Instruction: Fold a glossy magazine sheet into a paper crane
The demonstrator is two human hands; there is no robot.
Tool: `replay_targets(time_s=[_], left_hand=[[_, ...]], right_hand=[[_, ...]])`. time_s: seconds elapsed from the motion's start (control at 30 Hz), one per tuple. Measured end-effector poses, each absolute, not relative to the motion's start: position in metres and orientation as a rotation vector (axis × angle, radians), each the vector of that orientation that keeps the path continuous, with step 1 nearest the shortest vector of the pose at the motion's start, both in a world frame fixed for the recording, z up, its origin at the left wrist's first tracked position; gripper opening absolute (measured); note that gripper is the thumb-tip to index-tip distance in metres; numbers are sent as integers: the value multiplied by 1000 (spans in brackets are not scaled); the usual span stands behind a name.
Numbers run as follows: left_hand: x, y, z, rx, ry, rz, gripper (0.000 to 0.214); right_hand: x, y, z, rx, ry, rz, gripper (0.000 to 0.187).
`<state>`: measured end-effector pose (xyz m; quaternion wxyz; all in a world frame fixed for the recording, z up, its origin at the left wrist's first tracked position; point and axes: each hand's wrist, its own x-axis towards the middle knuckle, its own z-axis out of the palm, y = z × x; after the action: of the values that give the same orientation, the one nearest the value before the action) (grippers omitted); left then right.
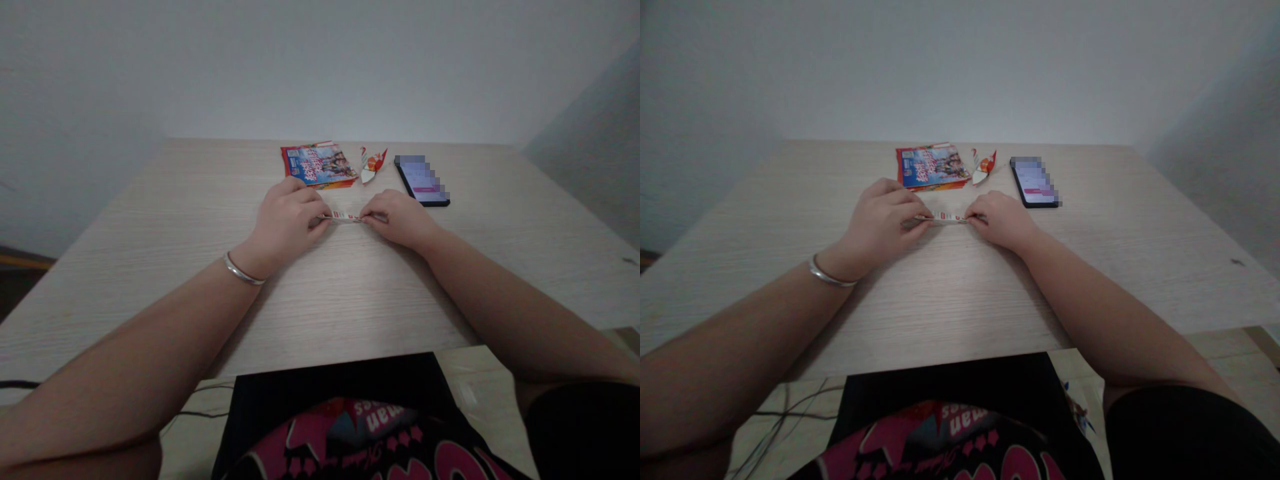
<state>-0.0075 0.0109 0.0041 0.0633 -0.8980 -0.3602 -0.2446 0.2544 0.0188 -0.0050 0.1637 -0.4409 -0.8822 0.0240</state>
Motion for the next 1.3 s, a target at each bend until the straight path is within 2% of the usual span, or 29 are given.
replay_targets(time_s=[0.37, 0.7, 1.07, 1.3], left_hand=[[-5, 9, -1, -2885, -1644, -896, 28], [2, 2, 3, -2907, -1587, -895, 23], [7, -3, 8, -2895, -1538, -764, 25], [-1, 3, 8, -2891, -1523, -845, 24]], right_hand=[[251, 21, -8, -1235, -2426, 213, 19], [214, 4, -5, -1210, -2138, 520, 7], [205, -3, 2, -1337, -2124, 506, 4], [212, 1, 0, -1400, -2116, 455, 5]])
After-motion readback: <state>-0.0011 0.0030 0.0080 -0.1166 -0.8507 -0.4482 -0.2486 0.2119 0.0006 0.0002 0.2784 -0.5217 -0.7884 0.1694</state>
